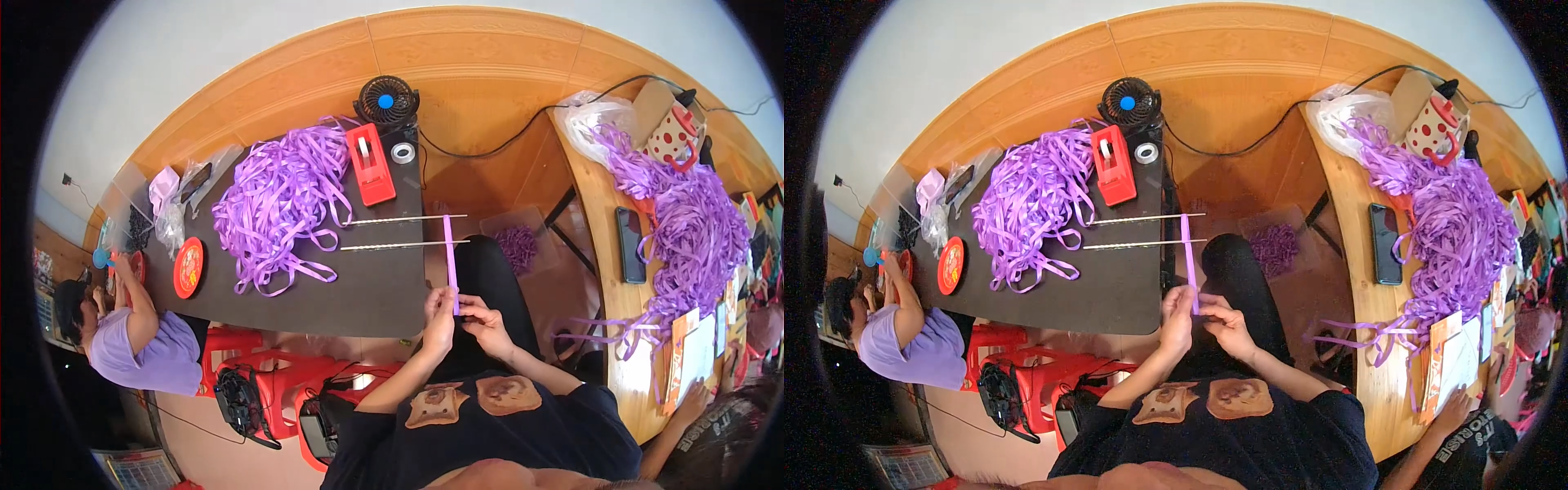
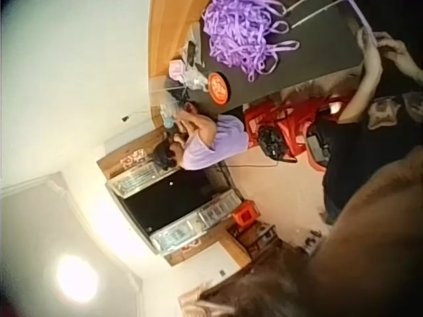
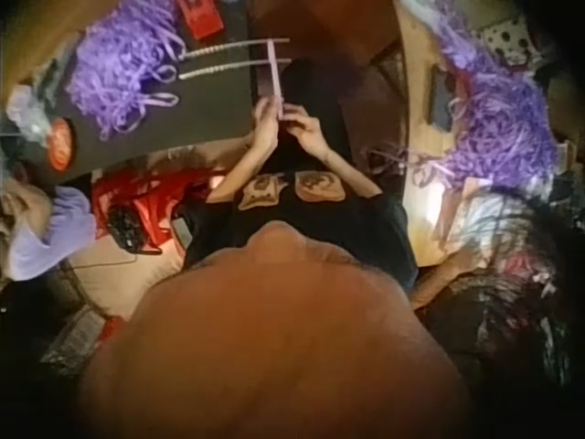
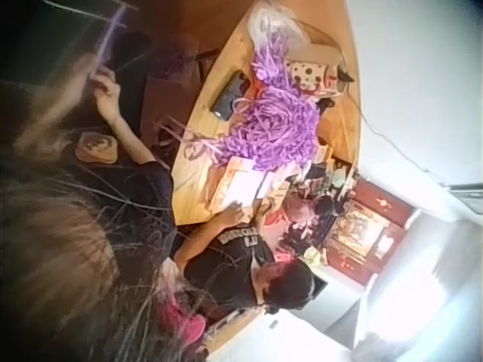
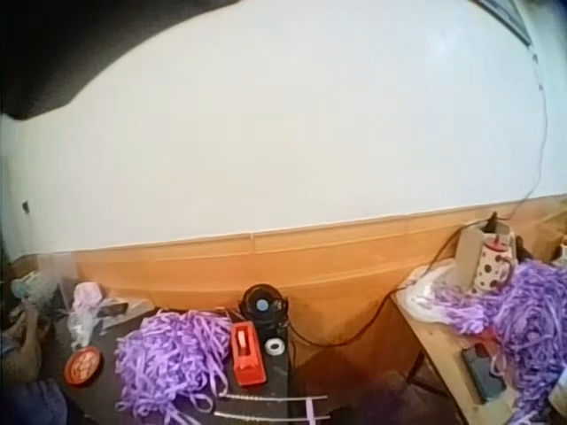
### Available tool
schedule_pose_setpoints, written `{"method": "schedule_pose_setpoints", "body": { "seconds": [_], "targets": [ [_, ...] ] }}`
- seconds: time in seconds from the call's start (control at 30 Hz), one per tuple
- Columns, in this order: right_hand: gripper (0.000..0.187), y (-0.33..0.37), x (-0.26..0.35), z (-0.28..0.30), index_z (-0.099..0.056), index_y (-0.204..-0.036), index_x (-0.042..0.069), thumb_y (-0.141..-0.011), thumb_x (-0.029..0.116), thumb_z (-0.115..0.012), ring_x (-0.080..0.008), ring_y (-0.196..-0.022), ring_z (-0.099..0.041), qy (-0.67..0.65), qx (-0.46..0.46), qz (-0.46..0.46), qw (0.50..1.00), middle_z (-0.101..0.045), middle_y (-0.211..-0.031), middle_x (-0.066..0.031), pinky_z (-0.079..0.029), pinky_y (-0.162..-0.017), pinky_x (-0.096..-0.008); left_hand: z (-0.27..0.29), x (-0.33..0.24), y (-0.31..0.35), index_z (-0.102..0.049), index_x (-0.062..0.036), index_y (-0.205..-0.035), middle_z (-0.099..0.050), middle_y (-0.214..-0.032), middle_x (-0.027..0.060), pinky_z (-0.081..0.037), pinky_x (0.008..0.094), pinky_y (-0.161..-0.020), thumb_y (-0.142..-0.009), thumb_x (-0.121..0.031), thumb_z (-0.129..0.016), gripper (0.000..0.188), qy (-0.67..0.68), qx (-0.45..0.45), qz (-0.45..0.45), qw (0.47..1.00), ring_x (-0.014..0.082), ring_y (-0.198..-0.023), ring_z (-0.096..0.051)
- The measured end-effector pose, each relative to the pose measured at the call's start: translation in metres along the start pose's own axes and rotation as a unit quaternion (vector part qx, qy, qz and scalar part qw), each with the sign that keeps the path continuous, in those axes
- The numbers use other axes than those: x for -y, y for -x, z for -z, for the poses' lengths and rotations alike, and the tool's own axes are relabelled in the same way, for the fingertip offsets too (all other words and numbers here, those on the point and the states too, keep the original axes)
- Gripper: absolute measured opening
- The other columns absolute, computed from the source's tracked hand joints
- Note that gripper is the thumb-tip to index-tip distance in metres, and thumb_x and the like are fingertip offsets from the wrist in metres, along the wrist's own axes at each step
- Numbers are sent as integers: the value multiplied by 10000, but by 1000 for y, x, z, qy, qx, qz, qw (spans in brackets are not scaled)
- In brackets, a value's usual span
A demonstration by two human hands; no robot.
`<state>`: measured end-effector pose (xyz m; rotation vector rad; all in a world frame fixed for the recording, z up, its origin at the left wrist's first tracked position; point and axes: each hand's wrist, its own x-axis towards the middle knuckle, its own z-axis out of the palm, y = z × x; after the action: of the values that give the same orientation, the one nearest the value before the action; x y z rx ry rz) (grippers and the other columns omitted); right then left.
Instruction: Crafting decorative items using purple ribbon and sticks.
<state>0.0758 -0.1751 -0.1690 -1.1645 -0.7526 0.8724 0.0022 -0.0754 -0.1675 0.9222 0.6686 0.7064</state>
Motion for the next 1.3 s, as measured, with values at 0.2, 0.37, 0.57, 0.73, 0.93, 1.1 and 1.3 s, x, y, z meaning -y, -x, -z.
{"method": "schedule_pose_setpoints", "body": {
  "seconds": [0.2, 0.37, 0.57, 0.73, 0.93, 1.1, 1.3],
  "targets": [
    [362, -1, 2, 1, -631, -1005, 26, -717, -136, -486, -163, -1079, -492, -11, 7, 9, 1000, -505, -1180, -73, -392, -878, -253, 17, 7, 0, -559, -54, -962, -561, -872, 6, -405, 217, -732, -900, -177, -554, 138, -86, 31, -15, 996, 68, -802, -498],
    [372, -1, 4, -2, -635, -1007, 27, -711, -137, -482, -187, -1107, -486, 8, 12, 14, 1000, -516, -1159, -79, -388, -907, -279, 26, 17, 1, -521, -61, -1027, -530, -937, 22, -412, 232, -780, -905, -208, -556, 194, -95, 53, -17, 994, 87, -862, -494],
    [397, -1, 0, 2, -626, -1022, 22, -703, -159, -472, -164, -1096, -476, 79, 18, 48, 996, -504, -1173, -77, -377, -876, -247, 18, 7, 7, -524, -46, -1011, -538, -918, 24, -426, 237, -741, -905, -197, -556, 187, -141, 48, -46, 988, 86, -816, -500],
    [337, -3, 22, -7, -618, -971, 14, -697, -135, -489, -260, -1044, -531, 86, -38, 33, 995, -566, -1059, -117, -410, -886, -305, 16, -4, 5, -539, -34, -965, -547, -825, 11, -411, 220, -696, -909, -214, -546, 188, -166, 57, -33, 984, 81, -758, -495],
    [308, -47, 53, -2, -629, -931, 41, -633, -29, -665, -279, -828, -549, 468, -125, 323, 813, -567, -1016, -128, -437, -679, -347, 9, -15, 14, -536, -49, -942, -543, -804, 8, -398, 218, -661, -913, -199, -532, 153, -91, 54, -9, 994, 72, -724, -482],
    [289, -67, 71, 3, -641, -900, 52, -641, 170, -590, -208, -866, -545, 592, 9, 478, 649, -559, -1050, -96, -373, -684, -323, 8, -20, 20, -536, -54, -937, -543, -773, 3, -402, 214, -661, -912, -211, -539, 159, -56, 59, 10, 997, 70, -709, -489],
    [269, -65, 72, 1, -646, -874, 36, -653, 179, -586, -193, -871, -551, 611, 30, 507, 607, -598, -970, -79, -376, -697, -305, 9, -31, 30, -561, -51, -880, -571, -747, 15, -409, 222, -660, -904, -187, -546, 139, -46, 50, 29, 997, 94, -696, -529]
  ]
}}
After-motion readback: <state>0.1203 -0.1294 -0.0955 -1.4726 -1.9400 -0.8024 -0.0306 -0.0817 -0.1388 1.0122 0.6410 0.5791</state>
